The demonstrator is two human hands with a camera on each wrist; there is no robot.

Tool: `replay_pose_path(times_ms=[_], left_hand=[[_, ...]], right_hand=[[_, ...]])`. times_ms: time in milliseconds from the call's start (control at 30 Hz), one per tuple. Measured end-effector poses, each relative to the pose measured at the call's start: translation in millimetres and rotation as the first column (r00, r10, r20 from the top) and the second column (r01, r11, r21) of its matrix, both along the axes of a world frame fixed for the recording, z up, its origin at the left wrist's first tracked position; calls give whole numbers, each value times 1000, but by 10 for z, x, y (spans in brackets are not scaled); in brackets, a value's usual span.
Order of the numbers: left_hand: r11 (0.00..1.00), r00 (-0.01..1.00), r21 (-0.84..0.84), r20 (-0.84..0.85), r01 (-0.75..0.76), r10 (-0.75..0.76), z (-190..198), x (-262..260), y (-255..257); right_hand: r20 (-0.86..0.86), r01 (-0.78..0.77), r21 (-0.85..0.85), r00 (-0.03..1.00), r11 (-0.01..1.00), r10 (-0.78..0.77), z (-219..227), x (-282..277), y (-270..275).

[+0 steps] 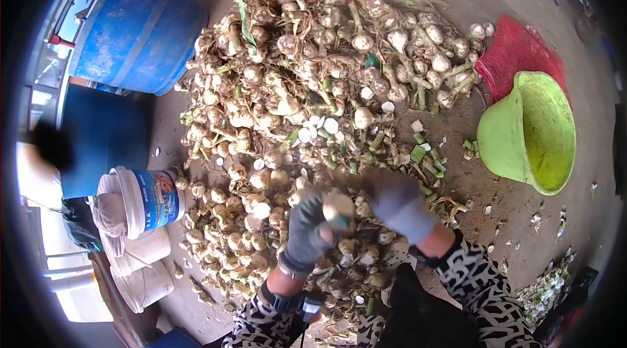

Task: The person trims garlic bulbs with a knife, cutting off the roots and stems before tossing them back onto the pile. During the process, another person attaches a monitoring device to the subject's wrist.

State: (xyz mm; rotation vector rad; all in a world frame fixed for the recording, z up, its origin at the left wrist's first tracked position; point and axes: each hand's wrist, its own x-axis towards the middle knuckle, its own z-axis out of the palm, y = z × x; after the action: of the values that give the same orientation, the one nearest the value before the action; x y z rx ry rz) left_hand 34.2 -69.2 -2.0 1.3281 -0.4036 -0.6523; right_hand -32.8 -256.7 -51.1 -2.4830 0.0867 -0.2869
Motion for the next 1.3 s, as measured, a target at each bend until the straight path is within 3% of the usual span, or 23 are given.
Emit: replay_pose_path(times_ms=[67, 133, 167, 200, 233, 267, 333, 400, 433, 467, 533, 600, 633, 667, 733, 800, 833, 900, 933, 1067, 1200, 1267, 1300], left_hand=[[994, 992, -30, 78, 105, -102, 102, -69, -45], [991, 955, -80, -267, 111, -128, 21, -9, -10], [982, 963, -76, -196, 173, -185, -78, 126, 36], [981, 964, -80, -189, 177, -189, -110, 233, -20], [974, 957, 128, 203, 184, -208, -129, 301, -52], [940, 794, 327, 543, 100, -274, -134, 302, -28], [912, 870, 392, 401, 119, -286, -48, 266, 1], [931, 986, 328, -100, 158, -132, -25, 158, 50], [941, 962, 306, -266, 147, -64, -10, 111, 66], [962, 975, 257, -219, 95, -37, 22, 83, 61], [977, 985, 209, -171, 31, 5, 57, 74, 102], [970, 944, 142, 240, 197, -227, 102, 111, 159], [954, 943, 80, 151, 287, -296, 175, 49, 191], [895, 870, 42, 218, 444, -442, 253, 96, 227], [745, 700, 310, 261, 591, -664, 280, 227, 425], [703, 695, 592, 309, 393, -649, 301, 501, 578], [740, 802, 629, 303, 239, -516, -13, 666, 722], [390, 747, 876, 457, -283, -484, -381, 1100, 768], [332, 714, 857, 513, -393, -477, -619, 1282, 758], [-36, 893, 974, 190, -224, -409, -1234, 1730, 489], [392, 888, 892, 354, -226, -293, -1070, 1606, 589], [764, 953, 635, 286, -112, -98, -1100, 1372, 711], [762, 976, 647, 180, -24, -121, -781, 1206, 581]], right_hand=[[-491, 116, -47, 862, 992, -124, -317, 115, -168], [-353, 160, 145, 930, 976, -100, -247, -18, -151], [-369, 268, 662, 929, 700, -6, -31, -54, -82], [-322, 305, 935, 944, 181, 71, 85, -34, -10], [-273, 294, 932, 954, 213, -125, 10, -27, 155], [-278, 296, 932, 954, 210, -112, 39, -20, 140], [-383, 351, 852, 924, 387, 5, 145, 29, 91], [-235, 237, 867, 970, 438, -61, 170, 24, 150], [-69, 120, 779, 992, 616, -106, 198, 12, 124], [106, 18, 639, 988, 769, -111, 241, 12, 107], [130, 56, 640, 975, 766, -180, 324, -8, 94], [-25, -41, 356, 998, 934, 53, 226, -84, 11], [-230, -63, 326, 963, 943, 144, -14, -91, 4], [-220, -71, 323, 964, 944, 148, -232, -155, -7], [-426, 98, 274, 904, 957, 29, -590, -251, -25], [-403, 236, 436, 914, 869, -46, -458, -243, -14], [-449, 230, 326, 891, 917, -63, -568, -219, -18], [-493, 208, 200, 866, 957, -85, -735, -187, 12], [-453, 218, 271, 888, 937, -76, -761, -138, 62], [-328, 163, 418, 945, 894, -19, -402, 113, 149], [-369, 199, 496, 929, 845, -2, -376, 159, 121], [-227, 170, 377, 970, 910, -88, -178, 260, 144], [-141, 117, 481, 988, 869, -55, -104, 299, 156]])
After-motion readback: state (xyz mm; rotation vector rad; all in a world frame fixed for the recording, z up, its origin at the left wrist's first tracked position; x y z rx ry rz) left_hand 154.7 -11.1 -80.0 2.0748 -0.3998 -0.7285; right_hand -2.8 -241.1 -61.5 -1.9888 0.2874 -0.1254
